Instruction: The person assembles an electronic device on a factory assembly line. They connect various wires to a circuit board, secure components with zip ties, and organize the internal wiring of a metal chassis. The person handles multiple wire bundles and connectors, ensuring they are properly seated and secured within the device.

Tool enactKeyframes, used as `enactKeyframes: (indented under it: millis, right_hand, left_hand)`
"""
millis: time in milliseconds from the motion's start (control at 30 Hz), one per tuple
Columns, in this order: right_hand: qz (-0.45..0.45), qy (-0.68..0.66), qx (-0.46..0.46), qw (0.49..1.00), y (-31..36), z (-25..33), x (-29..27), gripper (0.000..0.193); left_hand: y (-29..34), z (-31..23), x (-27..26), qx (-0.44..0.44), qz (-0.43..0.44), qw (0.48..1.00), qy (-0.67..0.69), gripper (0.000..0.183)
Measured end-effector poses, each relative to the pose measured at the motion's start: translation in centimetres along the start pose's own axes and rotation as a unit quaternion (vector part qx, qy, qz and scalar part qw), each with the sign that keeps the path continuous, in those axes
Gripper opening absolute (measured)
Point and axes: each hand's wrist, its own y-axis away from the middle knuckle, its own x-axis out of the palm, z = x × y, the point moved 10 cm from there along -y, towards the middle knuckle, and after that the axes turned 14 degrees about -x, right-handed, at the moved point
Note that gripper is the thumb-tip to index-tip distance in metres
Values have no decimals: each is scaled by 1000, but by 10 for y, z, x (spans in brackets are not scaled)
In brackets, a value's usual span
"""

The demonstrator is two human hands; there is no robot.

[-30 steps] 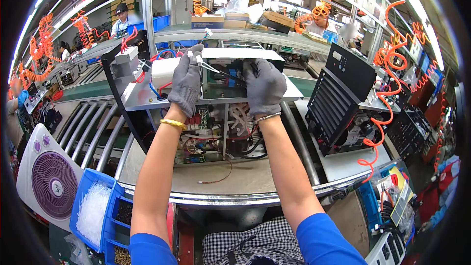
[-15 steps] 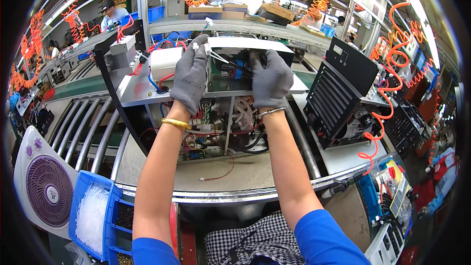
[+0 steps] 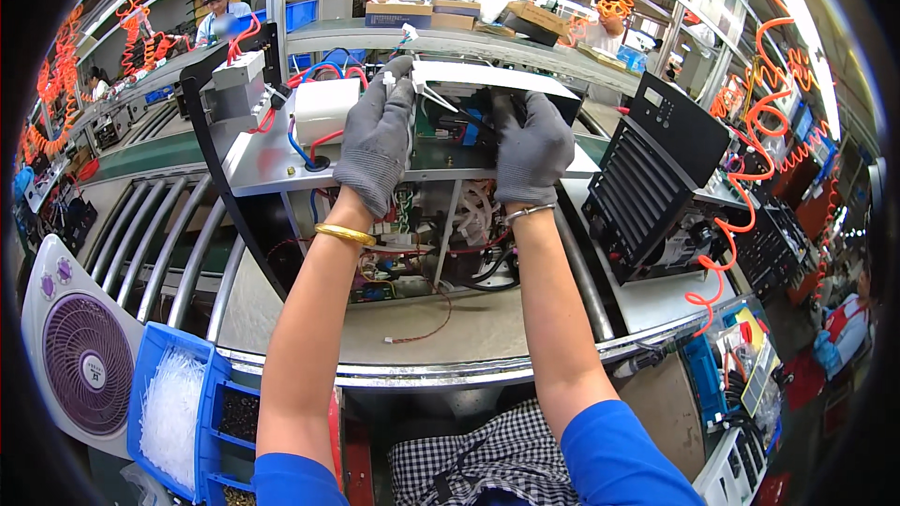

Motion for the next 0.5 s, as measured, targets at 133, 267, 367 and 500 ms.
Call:
enactKeyframes:
  millis: [133,267,367,500]
  right_hand:
    - [-2,-14,4,1000,0,-3,3,24]
    - [21,-27,-11,999,1,-3,5,24]
    - [24,-29,-5,999,4,-9,7,22]
    - [32,-17,-1,999,4,-15,11,20]
  left_hand:
    - [-2,0,0,-15,6,1000,9,34]
    - [-2,4,-1,-11,1,1000,-9,33]
    - [-3,6,2,-10,-1,1000,3,33]
    - [-5,9,7,-18,-7,1000,7,34]
